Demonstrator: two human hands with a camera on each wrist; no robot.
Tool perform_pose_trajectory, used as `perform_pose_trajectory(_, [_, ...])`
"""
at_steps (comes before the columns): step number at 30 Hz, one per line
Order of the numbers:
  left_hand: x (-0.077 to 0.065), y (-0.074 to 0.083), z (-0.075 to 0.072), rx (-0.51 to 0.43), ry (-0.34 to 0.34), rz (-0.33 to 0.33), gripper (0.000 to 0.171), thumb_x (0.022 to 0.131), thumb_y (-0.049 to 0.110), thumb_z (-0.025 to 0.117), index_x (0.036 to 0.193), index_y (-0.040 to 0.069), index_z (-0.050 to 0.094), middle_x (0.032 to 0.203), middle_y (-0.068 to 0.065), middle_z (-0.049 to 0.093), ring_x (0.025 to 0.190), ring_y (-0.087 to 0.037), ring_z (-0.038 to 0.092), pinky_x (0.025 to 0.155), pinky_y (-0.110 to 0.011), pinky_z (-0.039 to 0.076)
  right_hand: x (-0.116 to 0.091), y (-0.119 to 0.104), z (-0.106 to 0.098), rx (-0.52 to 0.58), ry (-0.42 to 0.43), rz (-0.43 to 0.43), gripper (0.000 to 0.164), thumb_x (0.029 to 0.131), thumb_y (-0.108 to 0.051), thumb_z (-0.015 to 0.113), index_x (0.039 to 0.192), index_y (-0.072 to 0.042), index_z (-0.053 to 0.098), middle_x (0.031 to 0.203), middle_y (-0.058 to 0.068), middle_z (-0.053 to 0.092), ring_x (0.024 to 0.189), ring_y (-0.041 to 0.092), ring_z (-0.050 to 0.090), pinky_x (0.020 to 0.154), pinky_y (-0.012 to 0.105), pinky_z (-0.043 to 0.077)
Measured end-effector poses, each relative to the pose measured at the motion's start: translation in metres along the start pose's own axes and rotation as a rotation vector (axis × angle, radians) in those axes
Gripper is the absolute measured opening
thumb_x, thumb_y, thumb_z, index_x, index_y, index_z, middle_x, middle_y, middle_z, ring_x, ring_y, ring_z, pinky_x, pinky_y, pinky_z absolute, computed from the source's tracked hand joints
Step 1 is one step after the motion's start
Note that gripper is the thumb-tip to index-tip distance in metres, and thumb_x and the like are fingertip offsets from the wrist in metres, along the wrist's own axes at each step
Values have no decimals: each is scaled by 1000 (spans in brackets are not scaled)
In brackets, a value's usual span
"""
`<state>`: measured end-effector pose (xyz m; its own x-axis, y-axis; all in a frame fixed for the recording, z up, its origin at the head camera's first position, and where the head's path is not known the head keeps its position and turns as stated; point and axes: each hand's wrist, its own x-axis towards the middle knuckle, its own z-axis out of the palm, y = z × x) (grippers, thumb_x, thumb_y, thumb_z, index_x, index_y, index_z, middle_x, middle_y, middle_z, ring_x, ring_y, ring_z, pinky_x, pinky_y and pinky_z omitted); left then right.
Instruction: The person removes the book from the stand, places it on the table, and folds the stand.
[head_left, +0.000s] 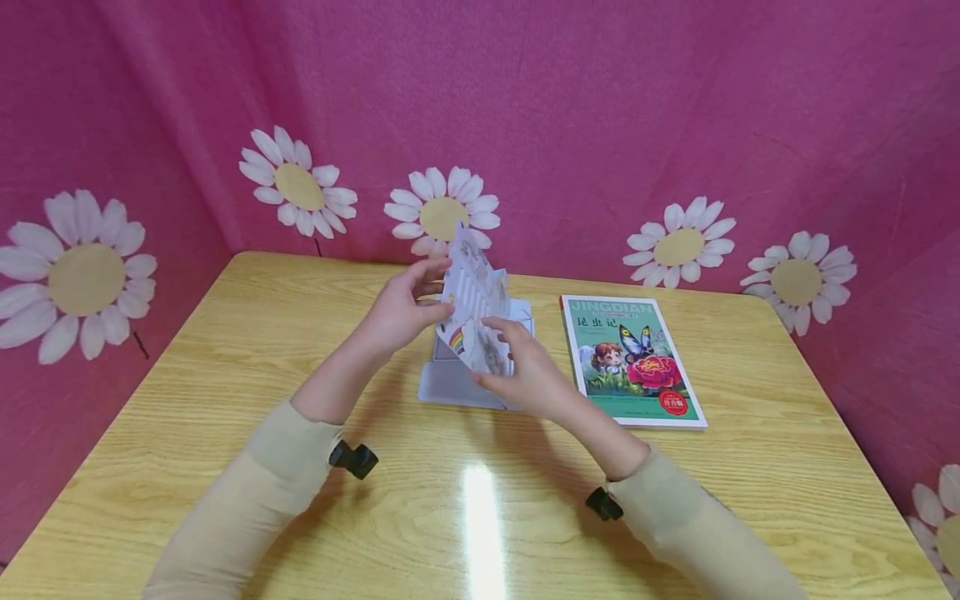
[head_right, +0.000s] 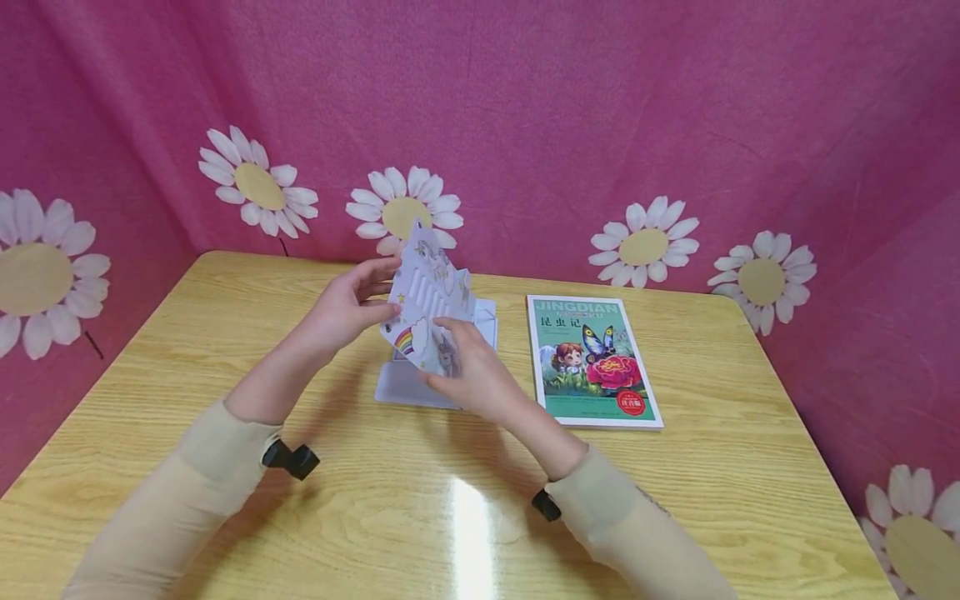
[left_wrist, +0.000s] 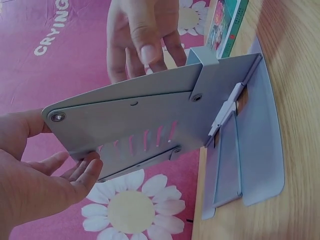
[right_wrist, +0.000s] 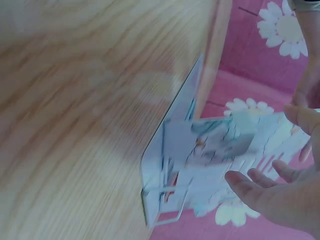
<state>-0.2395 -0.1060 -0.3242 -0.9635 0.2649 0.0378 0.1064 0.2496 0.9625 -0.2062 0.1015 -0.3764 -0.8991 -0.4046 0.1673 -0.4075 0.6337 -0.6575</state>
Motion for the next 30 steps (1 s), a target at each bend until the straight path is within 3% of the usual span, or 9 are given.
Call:
perform_pose_trajectory(6, [-3, -5, -6, -7, 4, -19, 60, 87, 2, 61, 143, 13, 39, 140, -8, 45, 124, -24, 46, 98, -38, 46, 0, 16, -12, -36, -6, 15, 74, 80, -23, 75, 141, -7, 37, 137, 20, 45, 119, 37, 50, 93, 46, 48])
perform_pose_trajectory(14, [-4, -16, -14, -17, 11, -47, 62, 86, 0, 60, 143, 11, 39, 138, -9, 47, 122, -24, 49, 96, -39, 48, 4, 36, -24, -142, -48, 28, 75, 81, -29, 74, 143, -8, 37, 145, 17, 38, 135, 34, 33, 109, 50, 31])
perform_pose_trajectory(30, [-9, -40, -26, -54, 24, -71, 63, 87, -3, 58, 144, 6, 35, 138, -14, 47, 121, -27, 50, 100, -38, 45, 30, 73, -35, -115, -200, 134, 94, 78, -38, 76, 150, -12, 21, 154, 15, 22, 141, 35, 22, 110, 53, 27])
